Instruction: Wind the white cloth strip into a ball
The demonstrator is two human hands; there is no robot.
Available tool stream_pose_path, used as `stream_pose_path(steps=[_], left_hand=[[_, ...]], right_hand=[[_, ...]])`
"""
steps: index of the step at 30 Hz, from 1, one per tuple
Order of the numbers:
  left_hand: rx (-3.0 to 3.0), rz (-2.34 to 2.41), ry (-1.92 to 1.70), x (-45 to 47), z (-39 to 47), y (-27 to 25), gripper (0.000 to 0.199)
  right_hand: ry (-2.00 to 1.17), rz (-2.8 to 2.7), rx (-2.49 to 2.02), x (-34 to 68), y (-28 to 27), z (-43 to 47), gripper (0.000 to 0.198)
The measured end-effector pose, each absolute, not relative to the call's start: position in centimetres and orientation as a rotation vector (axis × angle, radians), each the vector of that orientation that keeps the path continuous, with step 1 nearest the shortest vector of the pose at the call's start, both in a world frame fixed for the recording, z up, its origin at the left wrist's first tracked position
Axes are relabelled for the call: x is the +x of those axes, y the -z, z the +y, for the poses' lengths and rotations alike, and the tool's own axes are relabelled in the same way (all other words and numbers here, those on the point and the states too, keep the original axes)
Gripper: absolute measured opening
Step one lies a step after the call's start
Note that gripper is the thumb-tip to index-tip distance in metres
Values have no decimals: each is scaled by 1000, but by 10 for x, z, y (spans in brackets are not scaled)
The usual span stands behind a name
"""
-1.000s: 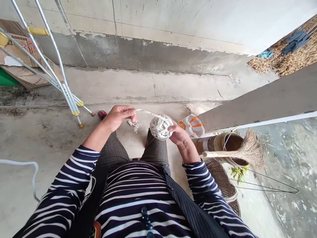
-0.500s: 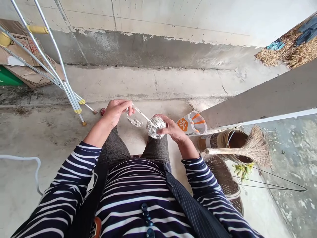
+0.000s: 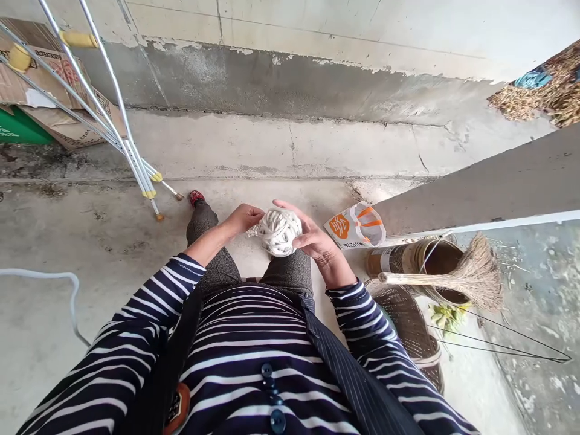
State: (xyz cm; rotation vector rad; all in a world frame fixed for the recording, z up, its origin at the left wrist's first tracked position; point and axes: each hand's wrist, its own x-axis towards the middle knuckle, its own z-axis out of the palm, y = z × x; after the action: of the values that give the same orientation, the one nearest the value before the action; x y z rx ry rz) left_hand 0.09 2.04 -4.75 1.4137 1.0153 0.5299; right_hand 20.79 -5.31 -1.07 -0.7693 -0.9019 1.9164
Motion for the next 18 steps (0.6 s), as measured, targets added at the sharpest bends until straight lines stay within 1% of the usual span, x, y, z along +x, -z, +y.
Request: stream_pose_path(steps=[3,5,10,12,14,18], left_hand=[[1401,1000,-533,5,6,60,50],[1385,971,-605,7,-1,65,47],[1442,865,-760,14,-7,61,45],[1533,880,-775,15,-6,57,36],[1634,968,-757,15,-6,55,24],[1815,1162,-674,9,-5,58,22]], right_hand=[[-1794,-754,-806,213,16,-49,80],[-1715,-701,-844,216,20,-46,77],[-1640,-705,-903,213,19,-46,68],[-1626,-712,-932,207,12,-49,65],[-1610,-716,-943,202,3,-52,67],[-1673,-720,-918,199,-9,-57,83]])
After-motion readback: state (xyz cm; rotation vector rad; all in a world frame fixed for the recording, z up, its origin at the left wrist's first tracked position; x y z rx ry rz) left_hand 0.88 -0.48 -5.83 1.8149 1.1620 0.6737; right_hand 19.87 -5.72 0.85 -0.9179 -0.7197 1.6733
